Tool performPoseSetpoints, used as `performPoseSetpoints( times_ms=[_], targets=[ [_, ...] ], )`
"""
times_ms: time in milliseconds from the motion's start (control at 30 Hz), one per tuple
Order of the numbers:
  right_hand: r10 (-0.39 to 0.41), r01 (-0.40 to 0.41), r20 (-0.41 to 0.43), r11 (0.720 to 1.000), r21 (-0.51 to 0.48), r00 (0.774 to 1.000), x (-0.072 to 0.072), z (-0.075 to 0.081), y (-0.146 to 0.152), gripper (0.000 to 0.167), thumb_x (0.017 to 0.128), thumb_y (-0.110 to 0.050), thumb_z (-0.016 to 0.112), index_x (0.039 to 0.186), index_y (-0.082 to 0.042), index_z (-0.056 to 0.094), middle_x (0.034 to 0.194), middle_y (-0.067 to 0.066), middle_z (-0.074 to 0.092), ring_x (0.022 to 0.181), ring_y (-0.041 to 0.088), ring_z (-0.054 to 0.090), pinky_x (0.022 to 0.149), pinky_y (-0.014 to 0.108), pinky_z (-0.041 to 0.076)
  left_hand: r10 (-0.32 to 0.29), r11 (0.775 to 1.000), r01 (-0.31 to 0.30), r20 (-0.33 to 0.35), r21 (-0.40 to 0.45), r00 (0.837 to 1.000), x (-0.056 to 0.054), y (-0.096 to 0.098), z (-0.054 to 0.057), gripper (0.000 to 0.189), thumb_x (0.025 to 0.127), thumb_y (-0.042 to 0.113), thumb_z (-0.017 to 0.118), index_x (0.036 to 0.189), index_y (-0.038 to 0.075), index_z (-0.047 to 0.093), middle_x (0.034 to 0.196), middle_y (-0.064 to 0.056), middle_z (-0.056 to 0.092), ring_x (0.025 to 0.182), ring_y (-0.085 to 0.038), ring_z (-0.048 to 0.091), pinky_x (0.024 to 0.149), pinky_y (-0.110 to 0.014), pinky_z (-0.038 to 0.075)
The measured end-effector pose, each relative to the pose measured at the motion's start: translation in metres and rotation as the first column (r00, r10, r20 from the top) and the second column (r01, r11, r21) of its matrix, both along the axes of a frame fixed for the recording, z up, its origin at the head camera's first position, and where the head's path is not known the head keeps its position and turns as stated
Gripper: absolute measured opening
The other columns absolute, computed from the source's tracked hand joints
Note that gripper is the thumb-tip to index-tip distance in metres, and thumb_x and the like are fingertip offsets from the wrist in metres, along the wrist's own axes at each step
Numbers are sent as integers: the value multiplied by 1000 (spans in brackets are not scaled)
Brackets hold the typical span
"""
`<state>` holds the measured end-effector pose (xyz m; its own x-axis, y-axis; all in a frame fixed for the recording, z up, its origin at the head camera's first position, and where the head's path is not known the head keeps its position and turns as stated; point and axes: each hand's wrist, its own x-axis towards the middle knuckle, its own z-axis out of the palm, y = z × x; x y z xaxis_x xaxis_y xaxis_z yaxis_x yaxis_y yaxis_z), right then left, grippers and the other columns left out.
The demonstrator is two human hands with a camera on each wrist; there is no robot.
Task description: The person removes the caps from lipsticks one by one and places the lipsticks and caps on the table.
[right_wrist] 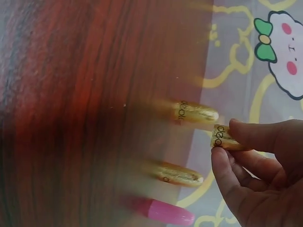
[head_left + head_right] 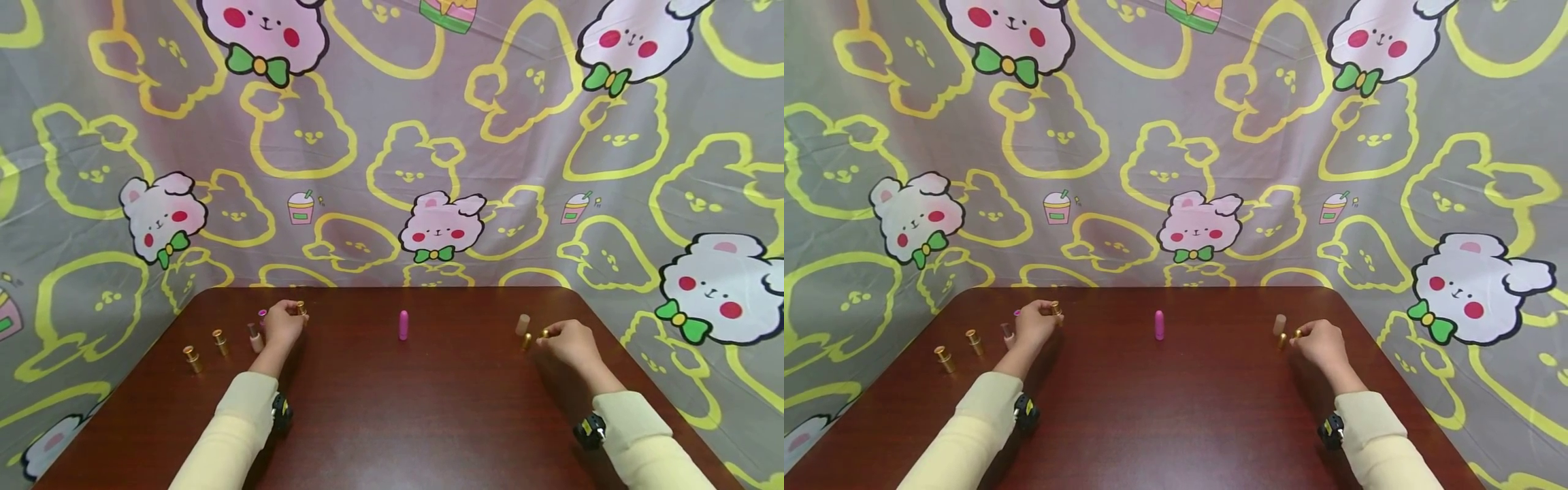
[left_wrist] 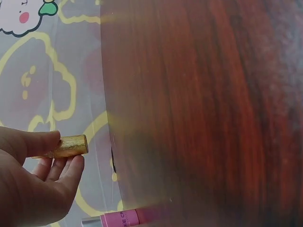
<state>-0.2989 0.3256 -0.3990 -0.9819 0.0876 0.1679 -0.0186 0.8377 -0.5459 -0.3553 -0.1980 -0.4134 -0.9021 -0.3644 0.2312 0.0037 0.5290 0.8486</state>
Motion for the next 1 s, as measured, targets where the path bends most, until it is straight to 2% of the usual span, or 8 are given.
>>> performPoseSetpoints(
  times_ms=[167, 267, 533, 1000],
  targets=[
    [-6, 6, 13, 1000, 15, 1000, -3, -4, 1, 19, 78, -13, 77, 83, 4, 71, 77, 10, 67, 69, 25, 56, 56, 33, 45, -3, 999, 5, 37, -45, 999, -1, -1, 0, 25, 80, 0, 71, 103, -8, 64, 95, -23, 68, 88, -36, 62, 78, -41, 48],
    [-7, 6, 19, 1000, 26, 1000, -5, -7, 2, 17, 79, -13, 77, 80, 3, 72, 76, 9, 66, 68, 25, 54, 56, 32, 43, -6, 998, 9, 54, -65, 999, -1, -1, 0, 26, 80, 0, 70, 104, -8, 63, 96, -24, 67, 91, -38, 61, 82, -46, 47],
    [-6, 3, 60, 999, 42, 998, -7, -14, 2, 20, 78, -12, 78, 83, 6, 72, 77, 11, 67, 70, 26, 55, 57, 33, 45, 7, 995, 1, 78, -101, 997, 1, -3, -4, 22, 79, 0, 68, 98, -8, 62, 92, -23, 66, 89, -40, 60, 80, -47, 48],
    [7, -10, 54, 999, 49, 999, -7, -24, 1, 19, 76, -10, 79, 83, 7, 72, 73, 9, 68, 66, 23, 57, 59, 36, 47, -4, 991, 13, 69, -131, 998, 0, -6, -8, 19, 78, 1, 65, 95, -8, 64, 88, -22, 67, 86, -40, 61, 79, -47, 48]
  ],
)
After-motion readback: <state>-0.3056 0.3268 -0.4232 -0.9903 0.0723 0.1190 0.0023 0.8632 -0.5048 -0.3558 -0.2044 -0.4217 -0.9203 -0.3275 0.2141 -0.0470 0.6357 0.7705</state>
